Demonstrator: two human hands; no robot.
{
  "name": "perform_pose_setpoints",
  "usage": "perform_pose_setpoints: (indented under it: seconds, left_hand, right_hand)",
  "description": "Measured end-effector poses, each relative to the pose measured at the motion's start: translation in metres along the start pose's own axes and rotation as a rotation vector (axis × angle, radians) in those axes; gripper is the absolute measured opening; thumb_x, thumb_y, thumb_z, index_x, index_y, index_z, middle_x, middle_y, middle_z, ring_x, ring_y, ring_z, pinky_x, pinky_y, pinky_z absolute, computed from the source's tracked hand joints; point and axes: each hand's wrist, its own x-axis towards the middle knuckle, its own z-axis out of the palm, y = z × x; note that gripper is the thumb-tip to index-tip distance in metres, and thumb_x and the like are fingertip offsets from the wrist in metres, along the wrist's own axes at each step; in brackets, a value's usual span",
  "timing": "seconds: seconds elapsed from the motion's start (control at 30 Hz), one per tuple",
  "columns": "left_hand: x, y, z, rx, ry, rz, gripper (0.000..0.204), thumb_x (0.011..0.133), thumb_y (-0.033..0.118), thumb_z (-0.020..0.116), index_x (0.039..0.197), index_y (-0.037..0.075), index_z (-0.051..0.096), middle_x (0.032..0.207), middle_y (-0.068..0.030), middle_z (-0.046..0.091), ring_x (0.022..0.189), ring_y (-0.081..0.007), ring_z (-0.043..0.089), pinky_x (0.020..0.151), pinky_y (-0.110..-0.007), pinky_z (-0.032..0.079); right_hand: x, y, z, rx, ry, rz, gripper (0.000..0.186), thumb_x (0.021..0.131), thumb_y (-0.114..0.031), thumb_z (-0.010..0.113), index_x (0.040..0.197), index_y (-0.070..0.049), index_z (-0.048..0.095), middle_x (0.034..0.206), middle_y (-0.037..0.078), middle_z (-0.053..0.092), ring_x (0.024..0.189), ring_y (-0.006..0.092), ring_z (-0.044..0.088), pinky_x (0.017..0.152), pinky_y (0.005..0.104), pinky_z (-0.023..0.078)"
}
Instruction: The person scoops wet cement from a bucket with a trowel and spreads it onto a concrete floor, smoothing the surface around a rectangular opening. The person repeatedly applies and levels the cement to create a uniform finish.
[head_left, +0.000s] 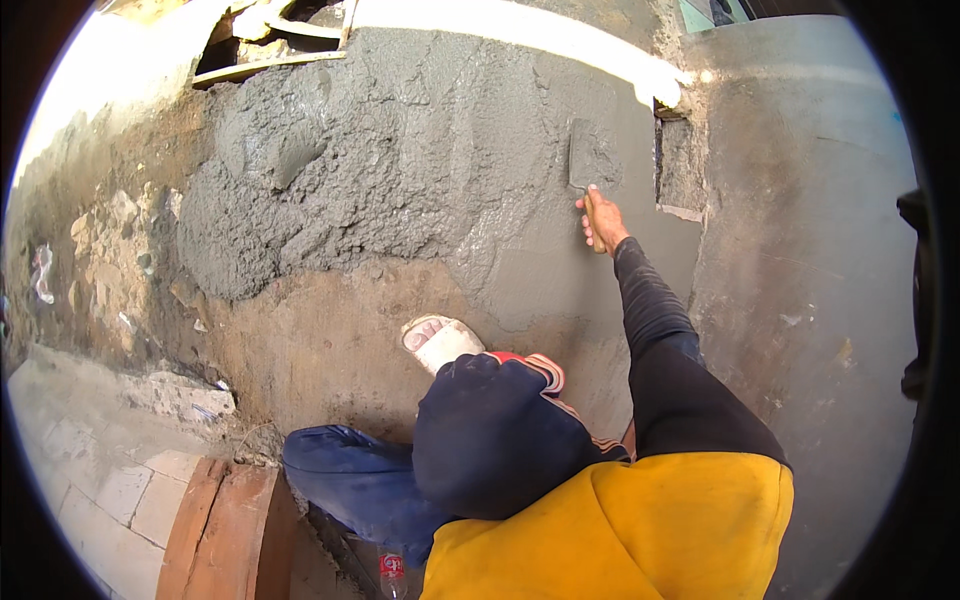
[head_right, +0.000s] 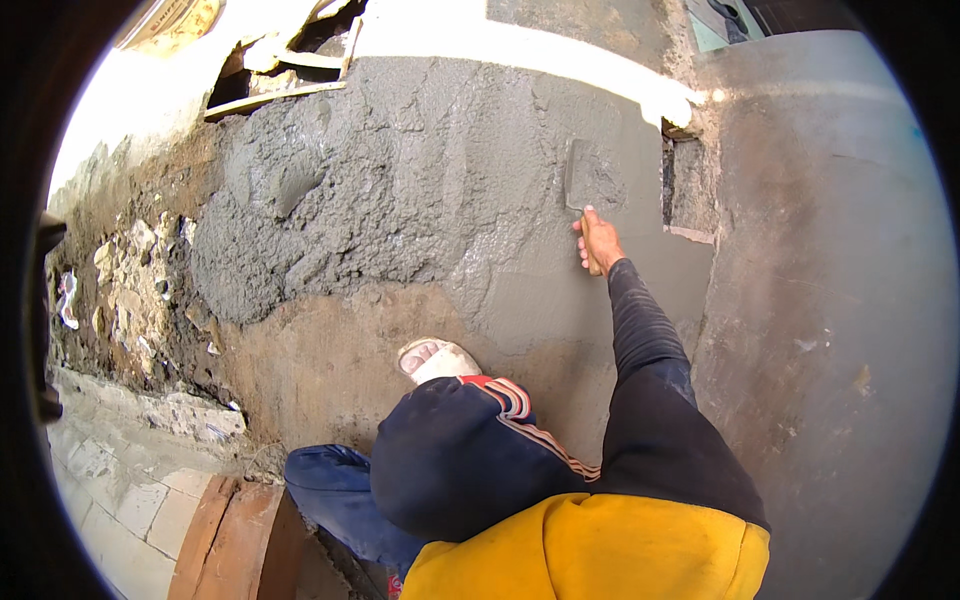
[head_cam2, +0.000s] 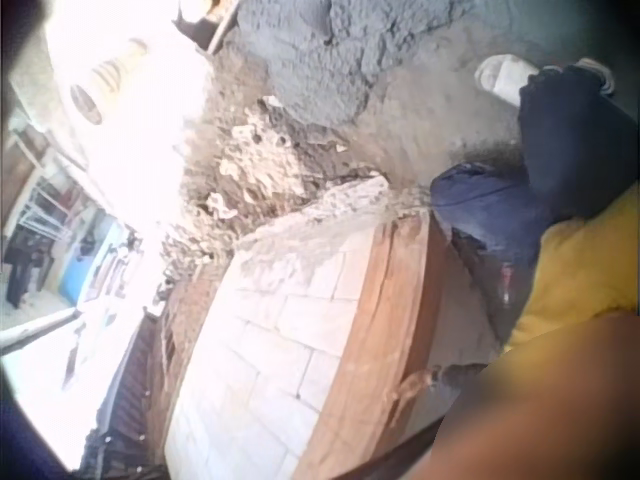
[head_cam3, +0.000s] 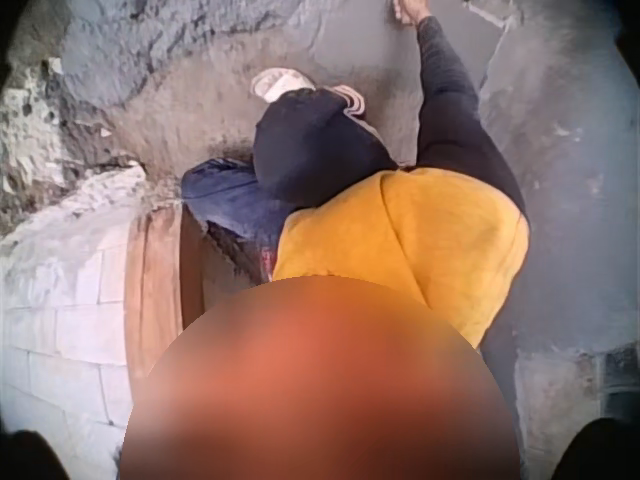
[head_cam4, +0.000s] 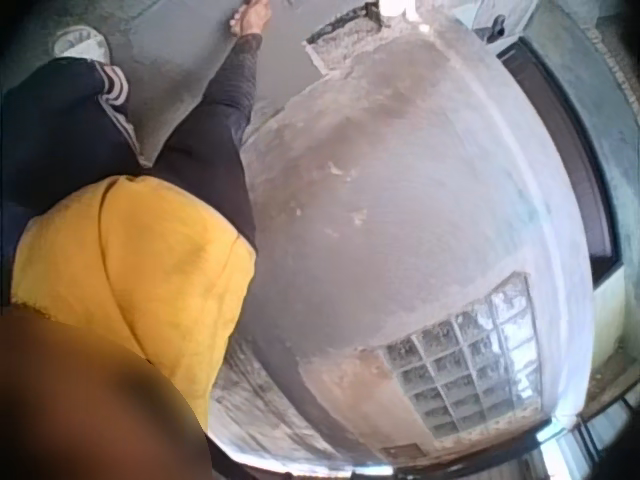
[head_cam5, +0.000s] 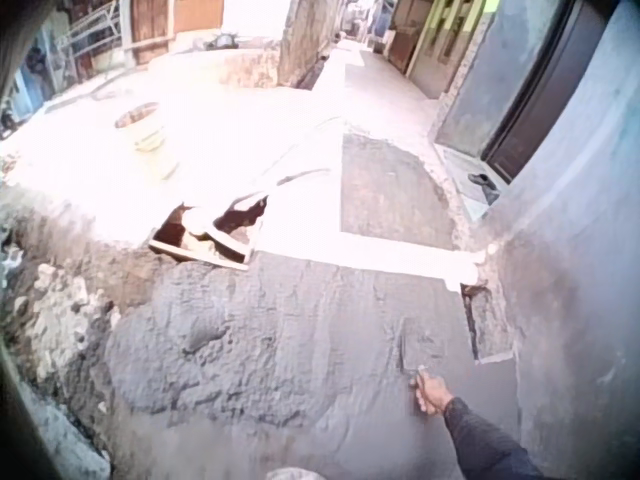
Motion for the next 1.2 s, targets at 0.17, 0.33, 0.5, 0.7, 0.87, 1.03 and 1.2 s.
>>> perform_pose_setpoints:
  seconds: [0.17,0.33,0.5,0.7,0.87,1.03,1.2]
  left_hand:
    - [-0.007,-0.013,0.004,0.012,-0.003,-0.002,0.084,0.103,0.058,0.056,0.161,0.002,0.034,0.171,-0.0199,0.025,0.16,-0.0454,0.007,0.128,-0.058,-0.002]
    - [-0.012,-0.022,0.006,0.013,-0.018,0.0,0.083,0.103,0.057,0.055,0.161,0.001,0.032,0.171,-0.0204,0.023,0.16,-0.045,0.007,0.128,-0.057,-0.002]
    - [-0.016,-0.029,0.011,-0.005,0.002,0.013,0.083,0.104,0.055,0.054,0.161,0.0,0.029,0.171,-0.0209,0.021,0.16,-0.0447,0.006,0.128,-0.057,-0.002]
    - [-0.032,-0.045,0.014,-0.04,0.023,0.012,0.082,0.105,0.053,0.053,0.161,0.0,0.027,0.171,-0.0215,0.019,0.16,-0.0443,0.005,0.128,-0.056,-0.002]
    - [-0.053,-0.066,0.018,-0.042,0.045,-0.027,0.082,0.106,0.052,0.052,0.161,-0.001,0.025,0.171,-0.022,0.017,0.16,-0.044,0.005,0.129,-0.055,-0.002]
    - [-0.071,-0.084,0.02,-0.03,0.037,-0.043,0.081,0.106,0.05,0.051,0.162,-0.002,0.023,0.171,-0.0225,0.015,0.16,-0.0437,0.004,0.129,-0.055,-0.002]
    - [-0.081,-0.091,0.022,-0.03,0.023,-0.065,0.081,0.107,0.049,0.05,0.162,-0.003,0.021,0.171,-0.023,0.013,0.16,-0.0434,0.003,0.129,-0.054,-0.002]
  right_hand:
    - [-0.07,0.004,0.076,-0.19,-0.078,-0.069,0.054,0.108,-0.058,0.043,0.108,-0.007,0.062,0.063,0.001,0.05,0.047,0.013,0.047,0.041,0.0347,0.043]
    - [-0.108,-0.007,0.137,-0.334,-0.212,-0.156,0.053,0.109,-0.054,0.042,0.107,-0.005,0.062,0.063,0.001,0.049,0.047,0.013,0.048,0.043,0.0345,0.042]
    - [-0.134,0.004,0.208,-0.43,-0.226,-0.328,0.055,0.109,-0.053,0.041,0.114,-0.003,0.06,0.071,0.011,0.06,0.057,0.025,0.062,0.053,0.0423,0.052]
    - [-0.133,0.023,0.197,-0.688,-0.187,-0.606,0.06,0.104,-0.057,0.047,0.117,-0.001,0.064,0.109,0.032,0.069,0.107,0.0537,0.063,0.094,0.0583,0.048]
    - [-0.146,0.087,0.117,-0.206,0.068,-0.062,0.058,0.107,-0.053,0.045,0.112,0.002,0.061,0.105,0.033,0.069,0.102,0.0522,0.065,0.089,0.0548,0.051]
    - [-0.155,0.146,0.157,-0.49,0.145,-0.342,0.058,0.108,-0.053,0.045,0.116,0.003,0.059,0.112,0.037,0.068,0.109,0.0563,0.064,0.092,0.0573,0.051]
    - [-0.173,0.151,0.225,-0.72,-0.104,-0.521,0.053,0.107,-0.052,0.046,0.116,-0.001,0.056,0.107,0.034,0.07,0.103,0.0567,0.065,0.09,0.061,0.05]
